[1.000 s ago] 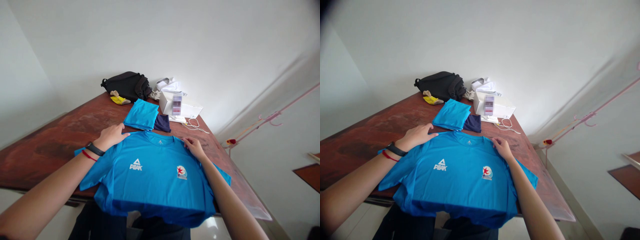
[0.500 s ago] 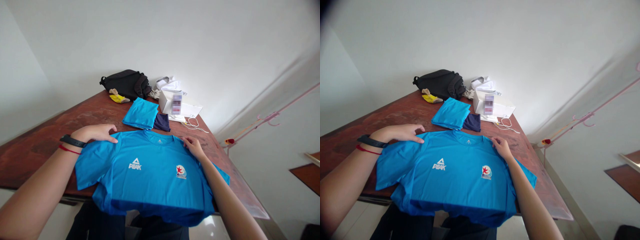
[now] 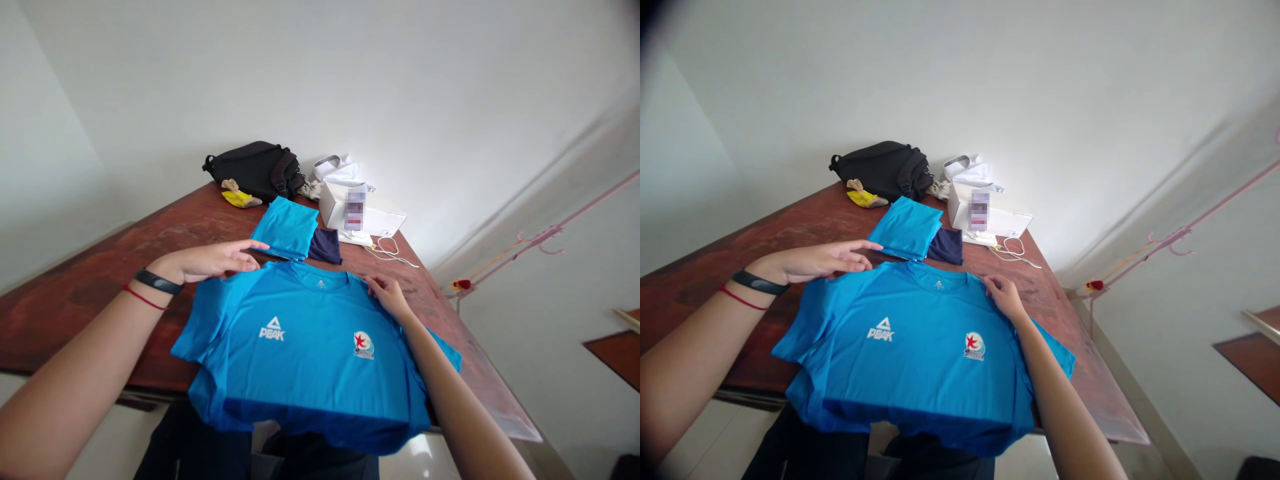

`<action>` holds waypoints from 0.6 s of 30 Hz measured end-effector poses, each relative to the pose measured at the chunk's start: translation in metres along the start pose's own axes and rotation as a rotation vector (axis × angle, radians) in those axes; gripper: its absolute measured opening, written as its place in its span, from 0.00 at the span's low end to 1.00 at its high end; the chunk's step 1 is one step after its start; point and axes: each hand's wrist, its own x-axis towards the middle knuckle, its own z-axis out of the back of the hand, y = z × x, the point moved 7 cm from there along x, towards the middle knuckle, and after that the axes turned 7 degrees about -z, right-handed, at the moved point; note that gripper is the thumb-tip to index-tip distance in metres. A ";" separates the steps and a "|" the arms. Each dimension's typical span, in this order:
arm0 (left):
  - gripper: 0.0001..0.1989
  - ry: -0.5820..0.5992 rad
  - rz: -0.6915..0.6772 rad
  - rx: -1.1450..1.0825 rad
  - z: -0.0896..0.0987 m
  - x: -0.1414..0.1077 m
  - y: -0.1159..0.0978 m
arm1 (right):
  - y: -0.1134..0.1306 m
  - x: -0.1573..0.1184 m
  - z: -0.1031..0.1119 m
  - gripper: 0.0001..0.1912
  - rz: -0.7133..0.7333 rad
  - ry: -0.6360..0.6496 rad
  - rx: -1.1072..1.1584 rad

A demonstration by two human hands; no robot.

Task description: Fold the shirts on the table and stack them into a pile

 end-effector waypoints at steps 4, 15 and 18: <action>0.39 0.195 0.021 -0.432 -0.039 0.003 -0.019 | 0.000 0.000 0.000 0.26 0.004 0.000 -0.001; 0.26 -0.131 -0.141 -0.102 -0.037 0.029 -0.009 | -0.004 0.001 0.000 0.27 -0.019 -0.005 0.011; 0.24 -0.103 -0.069 0.278 -0.018 0.023 0.008 | -0.004 0.001 -0.001 0.28 -0.020 -0.003 0.004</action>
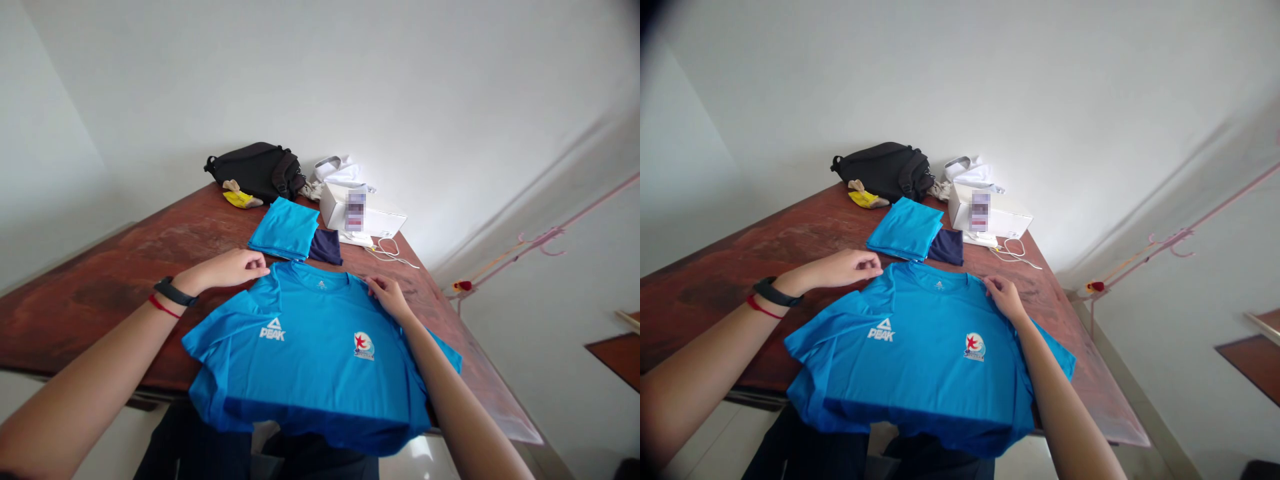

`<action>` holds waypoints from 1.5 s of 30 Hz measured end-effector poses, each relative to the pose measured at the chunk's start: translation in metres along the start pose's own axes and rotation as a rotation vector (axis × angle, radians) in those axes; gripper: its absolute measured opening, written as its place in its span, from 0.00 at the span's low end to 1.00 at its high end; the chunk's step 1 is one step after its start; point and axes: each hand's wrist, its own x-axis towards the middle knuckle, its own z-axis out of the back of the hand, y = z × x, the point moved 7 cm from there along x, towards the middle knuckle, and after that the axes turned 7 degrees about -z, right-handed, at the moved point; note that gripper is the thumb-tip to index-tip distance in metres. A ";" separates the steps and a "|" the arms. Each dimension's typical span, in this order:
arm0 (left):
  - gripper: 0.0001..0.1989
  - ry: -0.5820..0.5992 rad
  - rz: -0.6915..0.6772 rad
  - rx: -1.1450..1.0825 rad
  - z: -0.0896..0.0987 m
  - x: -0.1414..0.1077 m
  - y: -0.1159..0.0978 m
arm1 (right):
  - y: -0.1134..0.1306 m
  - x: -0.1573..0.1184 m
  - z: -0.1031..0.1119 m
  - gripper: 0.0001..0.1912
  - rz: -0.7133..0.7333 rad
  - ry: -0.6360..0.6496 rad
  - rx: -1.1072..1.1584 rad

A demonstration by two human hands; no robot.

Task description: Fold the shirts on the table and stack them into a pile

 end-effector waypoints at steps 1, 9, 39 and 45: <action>0.24 0.080 0.018 0.040 0.000 -0.003 0.006 | 0.000 0.000 0.000 0.28 0.002 0.001 -0.003; 0.28 0.498 0.136 -0.204 -0.012 -0.031 0.012 | -0.001 0.002 0.000 0.27 0.029 0.003 -0.021; 0.53 0.855 -0.123 -0.870 -0.057 -0.043 -0.074 | 0.005 -0.002 -0.001 0.27 0.015 0.018 0.001; 0.44 0.871 -0.106 -0.724 -0.057 -0.043 -0.066 | 0.006 -0.001 -0.001 0.25 0.030 0.020 -0.012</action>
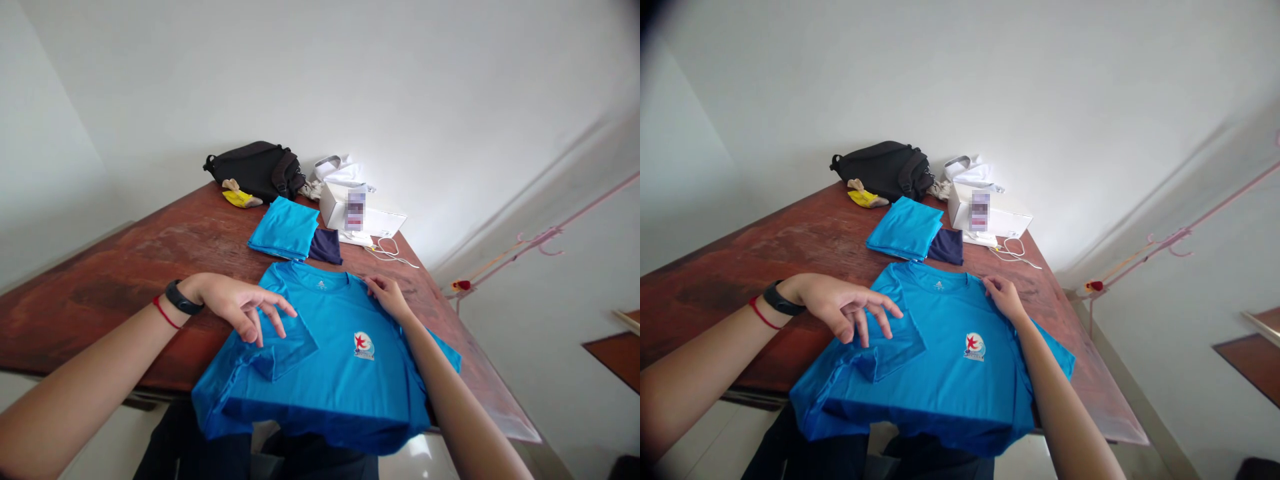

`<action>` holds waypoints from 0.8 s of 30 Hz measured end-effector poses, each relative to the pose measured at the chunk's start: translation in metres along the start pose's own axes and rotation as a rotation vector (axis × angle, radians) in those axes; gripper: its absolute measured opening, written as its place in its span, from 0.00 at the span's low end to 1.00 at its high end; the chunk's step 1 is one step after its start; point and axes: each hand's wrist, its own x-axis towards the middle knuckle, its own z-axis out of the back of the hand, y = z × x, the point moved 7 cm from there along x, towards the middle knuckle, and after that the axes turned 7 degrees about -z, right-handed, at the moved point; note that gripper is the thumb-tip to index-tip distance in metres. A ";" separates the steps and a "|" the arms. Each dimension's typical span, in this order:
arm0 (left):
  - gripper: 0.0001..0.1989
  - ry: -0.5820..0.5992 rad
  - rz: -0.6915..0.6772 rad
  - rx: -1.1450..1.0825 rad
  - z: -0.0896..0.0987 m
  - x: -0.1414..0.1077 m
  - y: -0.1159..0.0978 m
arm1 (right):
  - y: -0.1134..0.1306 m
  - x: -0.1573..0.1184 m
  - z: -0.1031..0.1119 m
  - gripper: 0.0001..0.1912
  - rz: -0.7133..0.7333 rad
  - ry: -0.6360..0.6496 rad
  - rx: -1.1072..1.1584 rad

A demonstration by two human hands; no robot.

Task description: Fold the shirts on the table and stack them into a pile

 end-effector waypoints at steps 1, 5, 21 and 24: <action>0.42 -0.014 0.022 0.035 0.001 0.001 0.001 | 0.000 0.000 0.000 0.25 0.000 -0.002 -0.004; 0.37 -0.093 0.088 0.231 -0.003 0.000 -0.004 | 0.000 0.000 0.000 0.24 -0.012 0.001 -0.006; 0.26 -1.225 0.016 1.267 -0.092 -0.052 0.056 | 0.007 0.001 -0.006 0.19 -0.002 0.055 -0.088; 0.23 -1.299 0.013 1.289 -0.085 -0.067 0.053 | 0.006 0.002 -0.007 0.19 0.014 0.055 -0.093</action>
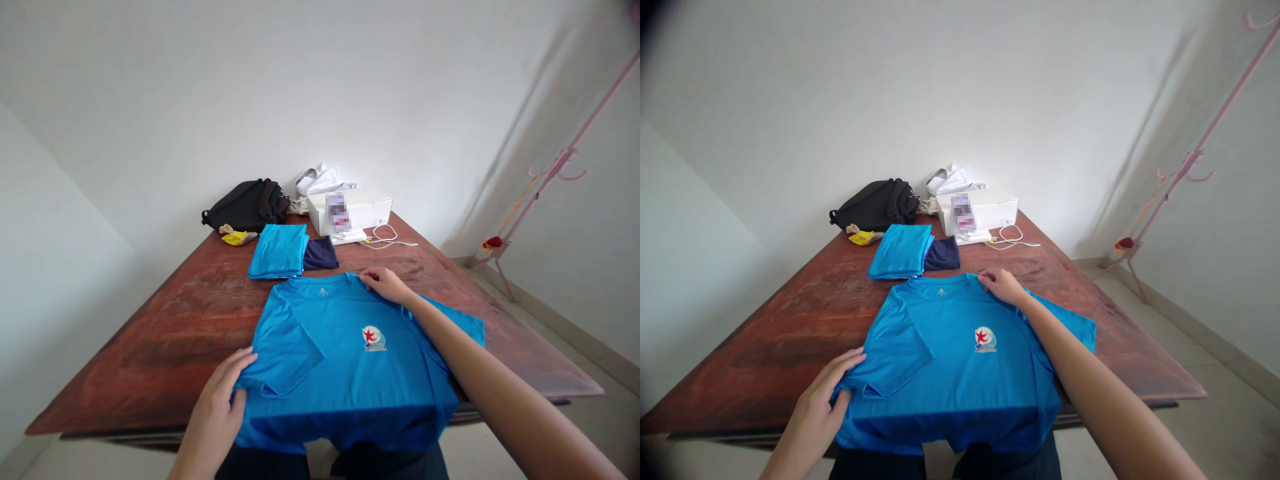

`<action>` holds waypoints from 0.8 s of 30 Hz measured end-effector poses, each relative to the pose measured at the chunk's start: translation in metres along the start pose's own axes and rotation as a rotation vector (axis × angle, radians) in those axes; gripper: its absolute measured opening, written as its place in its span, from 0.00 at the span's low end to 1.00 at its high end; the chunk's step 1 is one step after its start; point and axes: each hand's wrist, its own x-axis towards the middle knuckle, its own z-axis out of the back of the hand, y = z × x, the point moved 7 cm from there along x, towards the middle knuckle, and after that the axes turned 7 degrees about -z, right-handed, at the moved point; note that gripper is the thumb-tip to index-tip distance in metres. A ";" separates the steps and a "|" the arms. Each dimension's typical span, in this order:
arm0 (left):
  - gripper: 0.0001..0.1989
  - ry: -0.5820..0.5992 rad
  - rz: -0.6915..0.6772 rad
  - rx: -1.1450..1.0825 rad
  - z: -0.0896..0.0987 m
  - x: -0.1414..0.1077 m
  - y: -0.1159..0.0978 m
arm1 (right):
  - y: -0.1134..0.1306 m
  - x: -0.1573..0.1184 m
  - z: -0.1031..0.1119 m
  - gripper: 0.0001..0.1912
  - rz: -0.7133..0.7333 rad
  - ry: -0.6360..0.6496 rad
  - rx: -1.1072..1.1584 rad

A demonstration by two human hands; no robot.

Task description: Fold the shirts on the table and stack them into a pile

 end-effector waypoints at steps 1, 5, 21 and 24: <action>0.22 -0.016 0.008 0.006 0.004 0.000 0.004 | 0.000 0.000 0.000 0.19 0.005 0.000 -0.001; 0.16 -0.066 0.062 0.011 0.017 -0.003 0.019 | 0.000 0.001 0.000 0.18 0.005 0.007 -0.005; 0.16 -0.194 0.319 -0.003 0.038 -0.045 0.010 | 0.000 0.000 0.001 0.19 0.009 -0.002 0.006; 0.14 -0.190 0.338 0.003 0.037 -0.053 0.008 | 0.000 0.000 0.002 0.19 0.004 -0.012 0.010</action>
